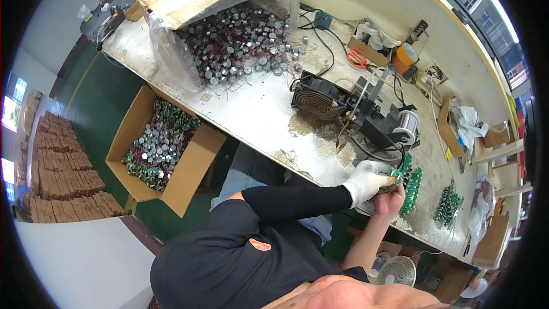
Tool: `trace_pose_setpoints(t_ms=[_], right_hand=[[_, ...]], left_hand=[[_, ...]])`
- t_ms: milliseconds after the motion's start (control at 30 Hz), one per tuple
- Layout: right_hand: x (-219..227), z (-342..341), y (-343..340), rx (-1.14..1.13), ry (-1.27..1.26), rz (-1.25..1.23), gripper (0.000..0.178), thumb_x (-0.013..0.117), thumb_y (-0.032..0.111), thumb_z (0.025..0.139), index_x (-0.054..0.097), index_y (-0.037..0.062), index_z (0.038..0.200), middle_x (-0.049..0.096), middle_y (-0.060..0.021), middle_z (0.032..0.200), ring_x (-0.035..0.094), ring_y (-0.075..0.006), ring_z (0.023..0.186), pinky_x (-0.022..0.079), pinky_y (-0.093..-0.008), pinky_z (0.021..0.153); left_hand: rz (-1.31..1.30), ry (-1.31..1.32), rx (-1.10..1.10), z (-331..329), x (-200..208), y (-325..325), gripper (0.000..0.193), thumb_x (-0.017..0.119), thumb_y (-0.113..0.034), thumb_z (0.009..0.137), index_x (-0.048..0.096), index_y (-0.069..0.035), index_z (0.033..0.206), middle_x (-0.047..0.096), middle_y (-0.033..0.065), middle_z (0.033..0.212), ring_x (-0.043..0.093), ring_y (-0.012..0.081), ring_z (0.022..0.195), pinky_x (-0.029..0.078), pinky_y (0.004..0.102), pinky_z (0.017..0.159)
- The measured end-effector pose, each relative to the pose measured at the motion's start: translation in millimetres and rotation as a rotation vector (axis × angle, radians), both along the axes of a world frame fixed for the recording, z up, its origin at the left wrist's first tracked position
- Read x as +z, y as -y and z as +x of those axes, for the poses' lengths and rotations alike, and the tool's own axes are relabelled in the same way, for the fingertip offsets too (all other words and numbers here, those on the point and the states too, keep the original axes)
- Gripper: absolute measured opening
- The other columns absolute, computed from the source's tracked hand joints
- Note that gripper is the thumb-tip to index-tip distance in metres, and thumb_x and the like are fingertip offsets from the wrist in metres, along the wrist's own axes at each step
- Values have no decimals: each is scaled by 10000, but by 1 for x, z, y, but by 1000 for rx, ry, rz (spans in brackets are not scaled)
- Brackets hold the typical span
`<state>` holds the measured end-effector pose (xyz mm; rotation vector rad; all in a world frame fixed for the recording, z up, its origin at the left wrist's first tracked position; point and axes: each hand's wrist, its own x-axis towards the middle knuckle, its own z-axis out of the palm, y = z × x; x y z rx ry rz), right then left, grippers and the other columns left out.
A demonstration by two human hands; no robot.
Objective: Assembling small electronic components onto a PCB strip at a factory workbench.
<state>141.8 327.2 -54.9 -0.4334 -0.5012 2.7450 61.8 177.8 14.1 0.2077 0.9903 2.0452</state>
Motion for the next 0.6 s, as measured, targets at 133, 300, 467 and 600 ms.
trace_pose_setpoints(t_ms=[133,300,467,600], right_hand=[[28,-8,27,-55,-127,229,436,413,250,1000,403,15,1367,587,-141,1205,562,-279,1107,416,-467,992],[17,-1,19,-94,-106,412,423,413,201,992,400,15,1371,572,-144,1239,548,-287,1136,408,-474,1001],[20,0,20,11,-81,200,439,381,204,996,380,9,1390,558,-166,1275,540,-322,1160,390,-502,1020],[19,3,16,88,-77,173,439,371,238,1006,395,5,1377,564,-173,1268,540,-327,1160,386,-507,1021]], left_hand=[[-157,-409,182,0,-13,-6,289,710,-81,804,649,42,1058,691,112,918,633,140,843,509,294,771],[-154,-417,107,-2,-3,4,287,719,-56,789,647,61,1042,693,119,905,639,144,840,516,288,756],[-58,-173,-32,-9,-5,6,267,731,-53,783,664,42,1024,692,91,890,631,125,787,518,274,713],[-34,-31,-86,-10,-7,8,244,736,-83,788,687,9,1008,691,76,889,622,118,765,511,272,695]])
